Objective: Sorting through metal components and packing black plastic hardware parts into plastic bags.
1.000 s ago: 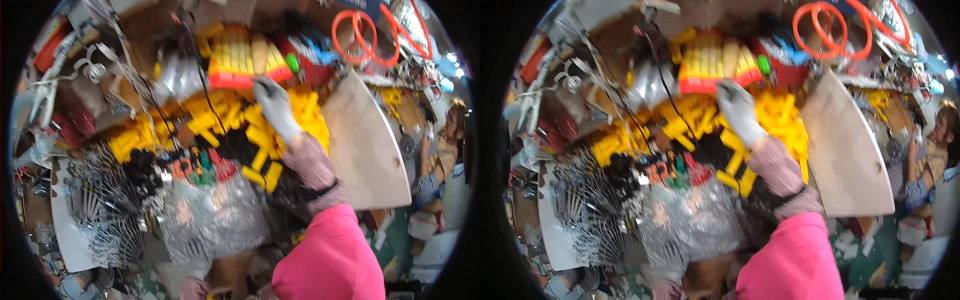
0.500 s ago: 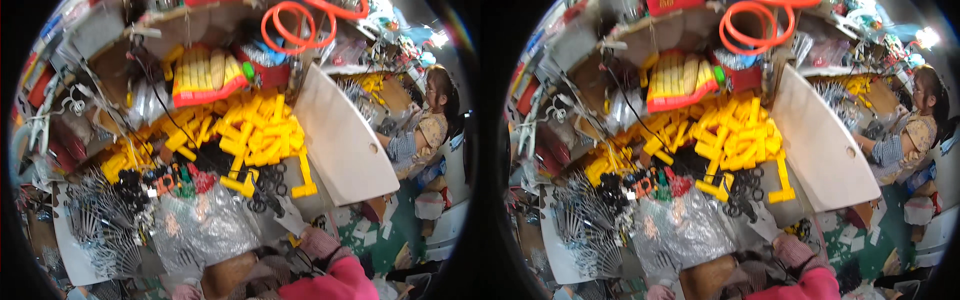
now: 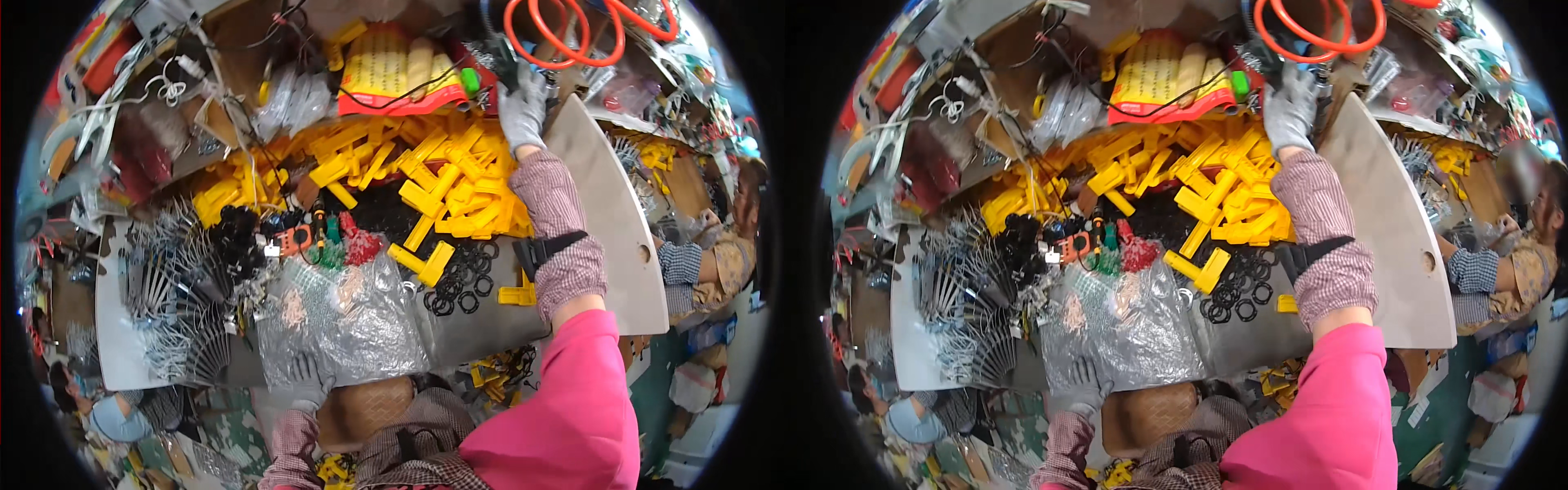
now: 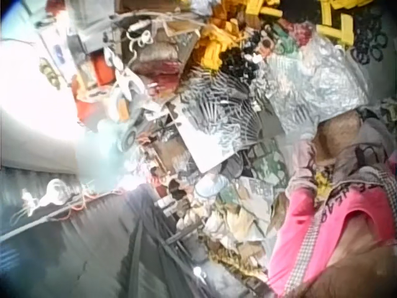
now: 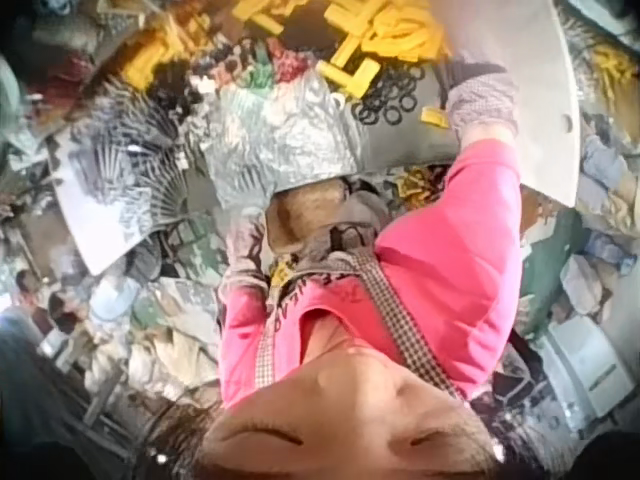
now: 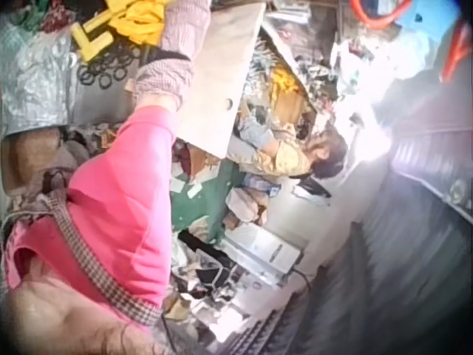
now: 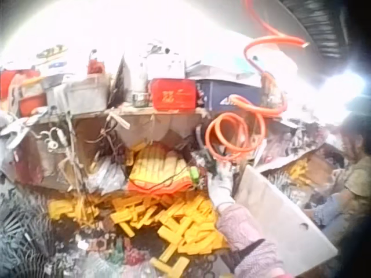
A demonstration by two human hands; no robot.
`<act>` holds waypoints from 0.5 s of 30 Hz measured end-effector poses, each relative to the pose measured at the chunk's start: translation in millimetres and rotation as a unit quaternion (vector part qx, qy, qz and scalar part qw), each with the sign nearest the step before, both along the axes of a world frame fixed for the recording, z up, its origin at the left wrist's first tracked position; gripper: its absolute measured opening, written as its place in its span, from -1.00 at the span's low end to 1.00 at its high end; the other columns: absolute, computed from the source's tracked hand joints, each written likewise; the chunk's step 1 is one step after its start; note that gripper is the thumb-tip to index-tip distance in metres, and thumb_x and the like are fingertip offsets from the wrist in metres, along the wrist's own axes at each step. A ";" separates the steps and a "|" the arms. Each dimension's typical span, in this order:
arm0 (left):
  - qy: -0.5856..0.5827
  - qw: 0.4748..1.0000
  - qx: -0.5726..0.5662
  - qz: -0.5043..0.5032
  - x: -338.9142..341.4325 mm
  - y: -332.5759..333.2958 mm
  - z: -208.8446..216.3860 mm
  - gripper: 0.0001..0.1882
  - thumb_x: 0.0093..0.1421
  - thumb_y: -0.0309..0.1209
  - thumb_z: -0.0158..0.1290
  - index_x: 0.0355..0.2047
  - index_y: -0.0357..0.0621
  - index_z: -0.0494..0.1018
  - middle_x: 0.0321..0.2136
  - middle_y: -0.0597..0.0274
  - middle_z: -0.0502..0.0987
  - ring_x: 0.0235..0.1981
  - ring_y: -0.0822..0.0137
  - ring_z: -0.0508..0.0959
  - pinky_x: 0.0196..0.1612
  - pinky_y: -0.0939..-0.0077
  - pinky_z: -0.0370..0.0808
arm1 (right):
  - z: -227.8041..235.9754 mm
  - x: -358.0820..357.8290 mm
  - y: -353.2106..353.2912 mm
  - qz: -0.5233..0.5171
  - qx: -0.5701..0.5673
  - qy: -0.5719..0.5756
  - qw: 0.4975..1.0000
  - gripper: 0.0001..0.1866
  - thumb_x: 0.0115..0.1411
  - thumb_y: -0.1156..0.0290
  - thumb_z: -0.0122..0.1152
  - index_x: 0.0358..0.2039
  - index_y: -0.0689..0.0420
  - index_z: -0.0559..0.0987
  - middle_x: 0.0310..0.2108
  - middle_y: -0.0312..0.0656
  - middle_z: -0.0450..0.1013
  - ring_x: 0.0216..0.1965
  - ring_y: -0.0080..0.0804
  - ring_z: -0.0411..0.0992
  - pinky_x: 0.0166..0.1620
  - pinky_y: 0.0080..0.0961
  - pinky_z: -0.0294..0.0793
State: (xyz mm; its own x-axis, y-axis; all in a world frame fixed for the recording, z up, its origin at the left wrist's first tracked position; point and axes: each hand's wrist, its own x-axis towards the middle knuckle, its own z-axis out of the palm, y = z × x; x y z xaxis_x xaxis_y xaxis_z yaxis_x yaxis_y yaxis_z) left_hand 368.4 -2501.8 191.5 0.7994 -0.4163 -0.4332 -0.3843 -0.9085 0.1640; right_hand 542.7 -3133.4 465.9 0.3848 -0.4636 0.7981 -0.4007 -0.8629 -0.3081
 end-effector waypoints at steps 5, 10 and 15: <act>-0.040 0.997 -0.059 0.016 -9.5 -30.9 1.5 -0.15 0.19 0.04 -0.10 0.29 -0.33 -0.01 0.31 -0.23 -0.03 0.33 -0.22 -0.10 0.35 -0.04 -0.27 | -42.2 -41.2 -2.8 0.049 -0.010 -0.001 0.999 -0.32 0.08 0.34 0.26 0.19 0.13 0.22 0.02 0.14 0.27 0.08 0.11 0.23 0.13 -0.08 0.25; -0.120 0.957 -0.263 0.000 -5.1 -157.1 95.2 -0.31 0.01 -0.31 0.16 0.14 -0.27 0.23 0.09 -0.14 0.31 0.15 -0.10 0.28 0.26 0.03 0.14 | -159.5 -193.3 147.8 0.164 0.267 0.223 0.923 -0.27 0.12 0.28 0.25 0.27 0.09 0.19 0.17 0.21 0.08 0.19 0.21 0.06 0.26 -0.01 0.03; -0.109 0.964 -0.184 -0.156 17.6 -290.4 43.6 0.09 -0.14 0.10 0.27 0.29 -0.16 0.05 0.29 -0.15 0.04 0.29 -0.26 0.02 0.31 -0.08 -0.04 | -277.8 -233.8 191.2 0.152 0.273 0.328 0.892 -0.04 -0.05 0.10 0.40 0.31 -0.08 0.09 0.31 0.00 -0.06 0.27 0.36 -0.15 0.27 0.24 -0.11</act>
